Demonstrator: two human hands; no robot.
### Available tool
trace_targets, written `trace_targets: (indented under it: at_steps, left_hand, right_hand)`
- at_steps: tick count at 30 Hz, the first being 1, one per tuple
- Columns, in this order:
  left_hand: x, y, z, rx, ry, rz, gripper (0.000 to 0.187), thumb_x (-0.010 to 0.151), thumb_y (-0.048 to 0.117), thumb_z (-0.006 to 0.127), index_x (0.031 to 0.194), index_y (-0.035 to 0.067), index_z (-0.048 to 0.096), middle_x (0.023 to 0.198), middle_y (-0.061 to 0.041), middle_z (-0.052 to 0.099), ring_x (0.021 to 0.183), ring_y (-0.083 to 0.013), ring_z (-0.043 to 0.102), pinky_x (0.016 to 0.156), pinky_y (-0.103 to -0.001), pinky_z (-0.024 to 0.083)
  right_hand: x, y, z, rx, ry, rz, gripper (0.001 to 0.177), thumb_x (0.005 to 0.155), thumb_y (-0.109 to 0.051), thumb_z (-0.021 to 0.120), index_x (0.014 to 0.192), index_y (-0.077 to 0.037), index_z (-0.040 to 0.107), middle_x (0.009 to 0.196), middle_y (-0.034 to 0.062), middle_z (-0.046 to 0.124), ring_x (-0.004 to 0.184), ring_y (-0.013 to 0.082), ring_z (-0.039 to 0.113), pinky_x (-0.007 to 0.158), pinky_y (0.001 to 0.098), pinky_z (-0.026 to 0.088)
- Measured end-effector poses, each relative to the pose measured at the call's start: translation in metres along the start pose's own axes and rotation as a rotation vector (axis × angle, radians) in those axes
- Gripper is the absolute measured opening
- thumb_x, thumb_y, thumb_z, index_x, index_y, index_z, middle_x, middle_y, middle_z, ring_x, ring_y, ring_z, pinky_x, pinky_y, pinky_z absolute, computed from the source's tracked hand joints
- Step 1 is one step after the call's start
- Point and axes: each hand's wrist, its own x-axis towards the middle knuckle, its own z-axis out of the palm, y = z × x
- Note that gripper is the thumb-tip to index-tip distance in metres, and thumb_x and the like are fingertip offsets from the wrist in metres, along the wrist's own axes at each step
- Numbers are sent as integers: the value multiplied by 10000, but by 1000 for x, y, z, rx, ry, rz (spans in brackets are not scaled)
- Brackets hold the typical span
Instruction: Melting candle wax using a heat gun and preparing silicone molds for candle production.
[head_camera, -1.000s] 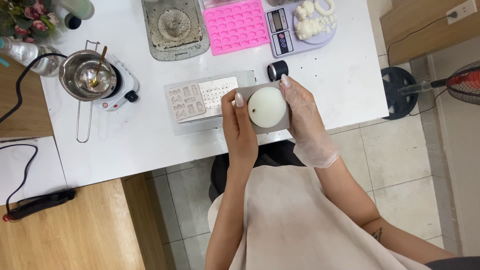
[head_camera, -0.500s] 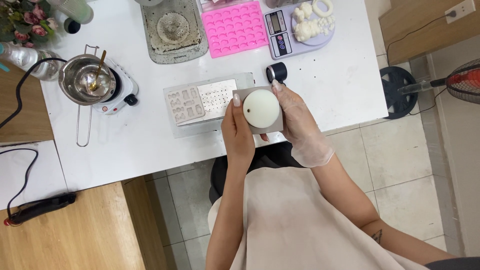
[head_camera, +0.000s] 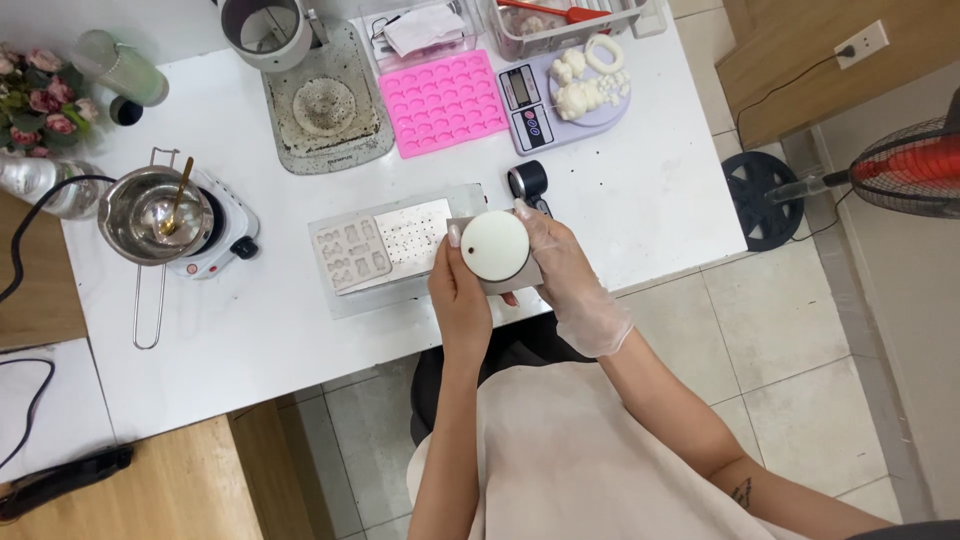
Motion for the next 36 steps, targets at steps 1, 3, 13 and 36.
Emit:
trace_targets:
  at_steps: [1, 3, 13, 36]
  left_hand:
    - [1, 1, 1, -1, -6, 3, 413, 1107, 258, 279, 1014, 17, 603, 659, -199, 693, 396, -242, 653, 358, -281, 573]
    - [0, 4, 2, 41, 1, 5, 410, 1103, 269, 306, 1025, 22, 623, 673, -194, 715, 417, -232, 676, 371, -272, 592]
    - [3, 11, 0, 44, -16, -58, 383, 1089, 199, 281, 983, -21, 576, 703, -176, 674, 476, -266, 705, 367, -294, 612]
    - [9, 22, 11, 227, 19, -174, 387, 1072, 291, 387, 903, -14, 557, 735, -189, 628, 493, -308, 715, 430, -264, 645]
  right_hand:
    - [1, 1, -3, 1, 3, -7, 371, 1036, -342, 534, 1027, 16, 632, 742, 196, 714, 565, 282, 720, 411, 387, 610]
    - [3, 3, -8, -186, 89, -78, 299, 1038, -274, 560, 901, -24, 652, 668, 109, 688, 556, 147, 667, 457, 258, 570]
    - [-11, -27, -5, -879, -102, -945, 261, 1002, -32, 499, 1160, -18, 706, 1138, 115, 717, 1145, 313, 668, 964, 390, 527]
    - [-15, -11, -23, -345, 216, -92, 335, 1014, -359, 608, 1035, -56, 747, 710, 77, 677, 711, 139, 540, 618, 268, 334]
